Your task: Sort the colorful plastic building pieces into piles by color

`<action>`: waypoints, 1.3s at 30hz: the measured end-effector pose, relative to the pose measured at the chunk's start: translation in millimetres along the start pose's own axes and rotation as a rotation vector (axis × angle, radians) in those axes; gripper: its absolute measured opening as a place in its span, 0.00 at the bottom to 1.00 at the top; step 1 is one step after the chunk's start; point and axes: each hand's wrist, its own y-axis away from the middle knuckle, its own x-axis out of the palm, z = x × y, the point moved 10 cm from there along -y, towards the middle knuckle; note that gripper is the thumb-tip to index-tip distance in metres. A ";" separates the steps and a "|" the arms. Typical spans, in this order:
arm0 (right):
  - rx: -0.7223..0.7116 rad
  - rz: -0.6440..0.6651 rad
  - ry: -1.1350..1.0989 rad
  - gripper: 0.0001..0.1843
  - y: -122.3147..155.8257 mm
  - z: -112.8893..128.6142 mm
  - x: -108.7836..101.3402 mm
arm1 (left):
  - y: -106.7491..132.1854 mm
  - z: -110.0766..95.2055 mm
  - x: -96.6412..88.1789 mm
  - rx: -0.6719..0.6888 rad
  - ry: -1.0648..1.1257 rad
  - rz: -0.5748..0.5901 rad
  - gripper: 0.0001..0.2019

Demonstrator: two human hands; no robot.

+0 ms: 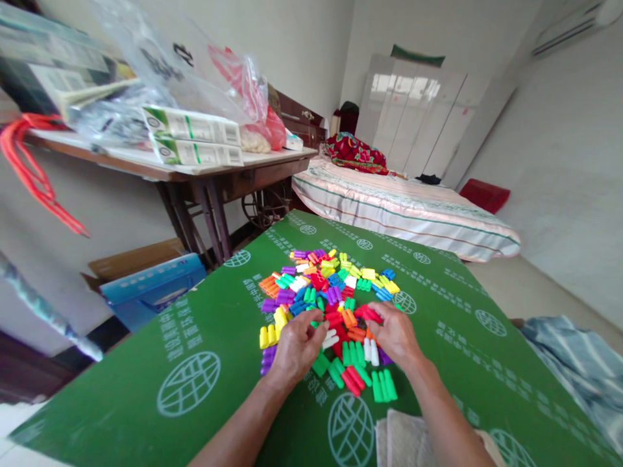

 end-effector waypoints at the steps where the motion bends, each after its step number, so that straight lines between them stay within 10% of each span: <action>1: -0.028 -0.021 -0.073 0.13 5.8 6.5 0.2 | 0.1 -0.7 1.1 -0.010 0.003 0.012 0.15; 9: -0.080 -0.057 -0.340 0.16 40.1 26.9 11.3 | 0.1 -5.5 4.6 0.009 -0.026 0.053 0.14; 24: 0.482 -0.104 0.117 0.17 100.6 -143.2 -50.4 | -5.0 -10.7 6.3 0.060 -0.061 0.047 0.15; 39: 0.630 -0.026 0.326 0.19 122.9 -166.5 -61.4 | -9.4 3.4 -2.9 -0.033 -0.012 -0.001 0.16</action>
